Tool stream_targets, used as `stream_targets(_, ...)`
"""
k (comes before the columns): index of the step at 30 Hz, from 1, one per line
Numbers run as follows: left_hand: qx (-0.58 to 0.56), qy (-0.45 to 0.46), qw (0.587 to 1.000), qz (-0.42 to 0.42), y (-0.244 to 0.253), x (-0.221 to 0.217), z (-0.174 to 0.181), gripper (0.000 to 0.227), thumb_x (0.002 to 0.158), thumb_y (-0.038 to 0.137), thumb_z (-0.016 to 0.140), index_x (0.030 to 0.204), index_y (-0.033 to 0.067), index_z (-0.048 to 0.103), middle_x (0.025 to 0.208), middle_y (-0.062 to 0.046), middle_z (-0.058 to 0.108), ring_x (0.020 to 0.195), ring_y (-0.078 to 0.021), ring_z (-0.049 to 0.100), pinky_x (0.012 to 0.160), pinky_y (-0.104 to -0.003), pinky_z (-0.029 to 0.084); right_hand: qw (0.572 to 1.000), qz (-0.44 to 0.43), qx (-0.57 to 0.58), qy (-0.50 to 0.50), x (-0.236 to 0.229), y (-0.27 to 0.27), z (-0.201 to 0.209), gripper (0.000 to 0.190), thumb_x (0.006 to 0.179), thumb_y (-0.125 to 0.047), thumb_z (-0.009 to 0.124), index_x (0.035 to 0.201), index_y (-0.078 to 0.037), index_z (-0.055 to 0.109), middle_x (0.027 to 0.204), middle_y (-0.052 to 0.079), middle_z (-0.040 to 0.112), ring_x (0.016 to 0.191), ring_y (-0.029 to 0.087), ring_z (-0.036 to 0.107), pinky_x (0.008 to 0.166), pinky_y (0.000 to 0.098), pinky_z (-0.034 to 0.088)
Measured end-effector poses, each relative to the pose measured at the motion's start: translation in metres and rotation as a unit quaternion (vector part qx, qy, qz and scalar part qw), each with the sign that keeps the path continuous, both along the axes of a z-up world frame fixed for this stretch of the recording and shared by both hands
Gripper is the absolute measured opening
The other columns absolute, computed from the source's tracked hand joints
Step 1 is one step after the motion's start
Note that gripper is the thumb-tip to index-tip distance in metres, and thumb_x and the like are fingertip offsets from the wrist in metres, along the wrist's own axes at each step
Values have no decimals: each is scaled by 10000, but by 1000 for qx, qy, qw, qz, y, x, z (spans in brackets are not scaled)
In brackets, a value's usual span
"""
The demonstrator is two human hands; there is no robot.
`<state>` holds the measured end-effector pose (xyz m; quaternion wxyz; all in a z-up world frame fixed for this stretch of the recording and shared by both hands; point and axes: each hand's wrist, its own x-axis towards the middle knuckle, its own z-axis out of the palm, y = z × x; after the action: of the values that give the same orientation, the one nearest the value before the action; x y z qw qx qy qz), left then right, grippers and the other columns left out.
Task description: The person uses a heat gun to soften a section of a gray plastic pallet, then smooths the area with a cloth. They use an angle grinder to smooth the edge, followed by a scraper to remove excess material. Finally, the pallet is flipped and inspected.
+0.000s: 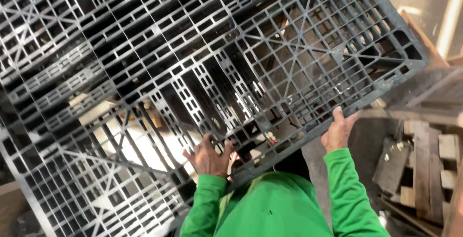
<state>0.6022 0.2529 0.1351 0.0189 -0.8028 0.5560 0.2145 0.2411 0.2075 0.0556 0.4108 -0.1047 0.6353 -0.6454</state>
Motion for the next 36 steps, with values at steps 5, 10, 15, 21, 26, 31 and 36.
stream_targets(5, 15, -25, 998, 52, -30, -12, 5, 833, 721, 543, 769, 1425, 217, 464, 1093, -102, 709, 1193, -328, 597, 1210, -684, 16, 998, -20, 34, 51, 12, -18, 6, 733, 1069, -59, 566, 1682, -56, 164, 1654, 118, 383, 1472, 279, 422, 1227, 418, 318)
stream_targets(10, 126, -101, 980, 116, -19, -14, -33, 1062, 700, 518, 850, 1564, 230, 305, 1100, -58, 690, 1242, -262, 588, 1258, -642, -41, 910, 0, 90, -404, -37, -18, -7, 551, 983, -377, 626, 1397, -19, 569, 1385, 146, 636, 1231, 353, 611, 1090, 551, 431)
stream_targets(15, 73, -113, 982, 131, -25, -15, -37, 1141, 574, 350, 940, 1516, 253, 304, 1191, -34, 712, 1300, -246, 606, 1313, -621, -114, 803, 101, 257, -528, -83, -52, 2, 589, 844, -406, 690, 1297, -34, 626, 1270, 160, 701, 1135, 362, 672, 1008, 573, 497)
stream_targets(21, -38, -100, 985, 135, -18, -10, -52, 1139, 505, 265, 911, 1500, 288, 356, 1282, -77, 703, 1232, -296, 650, 1326, -605, -70, 686, 211, 413, -561, -121, -64, 12, 566, 848, -390, 691, 1250, 6, 646, 1187, 215, 723, 1047, 377, 707, 932, 562, 555)
stream_targets(26, -8, -79, 978, 194, -17, -18, -46, 942, 639, 239, 832, 1494, 316, 443, 1033, -40, 800, 1111, -266, 733, 1398, -569, -9, 624, 280, 445, -578, -146, -30, -54, 552, 849, -400, 666, 1207, 20, 672, 1131, 247, 740, 996, 387, 724, 885, 549, 581)
stream_targets(31, 106, -146, 965, 190, -45, -37, -13, 1031, 675, 306, 878, 1594, 368, 414, 952, -122, 699, 1011, -288, 710, 1360, -483, 71, 766, 276, 255, -521, -123, -35, -19, 495, 925, -366, 645, 1153, 73, 645, 1144, 217, 745, 1052, 349, 699, 962, 475, 548)
stream_targets(36, 12, -82, 986, 148, -26, -32, -15, 1010, 629, 344, 829, 1540, 329, 392, 1042, -128, 731, 1066, -303, 666, 1297, -522, 34, 907, 143, 142, -371, -90, -17, -19, 286, 1019, -225, 612, 1232, -35, 639, 1208, 106, 700, 1105, 275, 650, 988, 447, 489)
